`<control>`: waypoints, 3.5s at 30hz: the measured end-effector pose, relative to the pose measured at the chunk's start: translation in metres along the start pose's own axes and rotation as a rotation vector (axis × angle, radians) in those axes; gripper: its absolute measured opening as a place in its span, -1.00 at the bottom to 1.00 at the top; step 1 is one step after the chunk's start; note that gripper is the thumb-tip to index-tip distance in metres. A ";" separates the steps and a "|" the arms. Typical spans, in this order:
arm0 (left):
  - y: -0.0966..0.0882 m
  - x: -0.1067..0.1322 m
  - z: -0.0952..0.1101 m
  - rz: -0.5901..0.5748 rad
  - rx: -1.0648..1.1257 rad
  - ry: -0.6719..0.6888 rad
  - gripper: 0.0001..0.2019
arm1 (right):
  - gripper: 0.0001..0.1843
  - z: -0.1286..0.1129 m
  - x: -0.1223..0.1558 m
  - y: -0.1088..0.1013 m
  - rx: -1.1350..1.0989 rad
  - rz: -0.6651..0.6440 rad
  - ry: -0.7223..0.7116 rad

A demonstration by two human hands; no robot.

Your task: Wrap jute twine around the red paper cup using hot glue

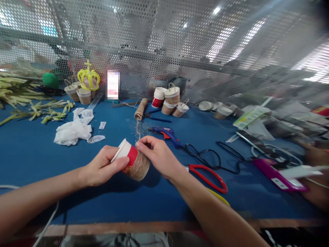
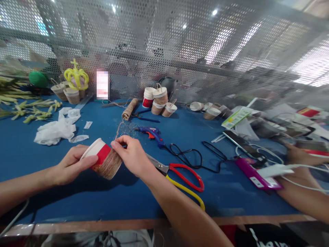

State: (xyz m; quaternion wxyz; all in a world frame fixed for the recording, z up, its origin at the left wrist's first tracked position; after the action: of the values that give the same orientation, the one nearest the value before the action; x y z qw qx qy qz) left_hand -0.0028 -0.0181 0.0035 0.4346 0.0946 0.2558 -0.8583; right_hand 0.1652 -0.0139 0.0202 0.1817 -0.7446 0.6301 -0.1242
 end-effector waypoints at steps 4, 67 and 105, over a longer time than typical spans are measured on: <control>0.001 -0.001 -0.001 0.013 0.036 -0.026 -0.69 | -0.80 0.001 -0.001 0.001 -0.008 -0.009 0.012; -0.001 -0.010 -0.030 0.171 -0.005 -0.415 -0.66 | -0.77 0.050 -0.031 -0.106 0.738 0.185 0.211; -0.005 -0.020 -0.026 0.226 0.115 -0.522 -0.70 | -0.84 0.009 0.035 -0.032 0.545 0.055 -0.007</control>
State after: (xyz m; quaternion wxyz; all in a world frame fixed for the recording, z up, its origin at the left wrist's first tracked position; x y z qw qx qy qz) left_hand 0.0043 0.0117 -0.0092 0.5726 -0.0769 0.0740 -0.8128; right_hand 0.2033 -0.0426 0.0244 0.3809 -0.6514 0.5927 -0.2816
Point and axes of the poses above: each hand's wrist, its own x-axis away from the middle knuckle, its own y-axis out of the palm, z = x × y, the point moved 1 cm from there along -x, towards the middle knuckle, and after that the axes turned 3 degrees about x, right-handed, at the moved point
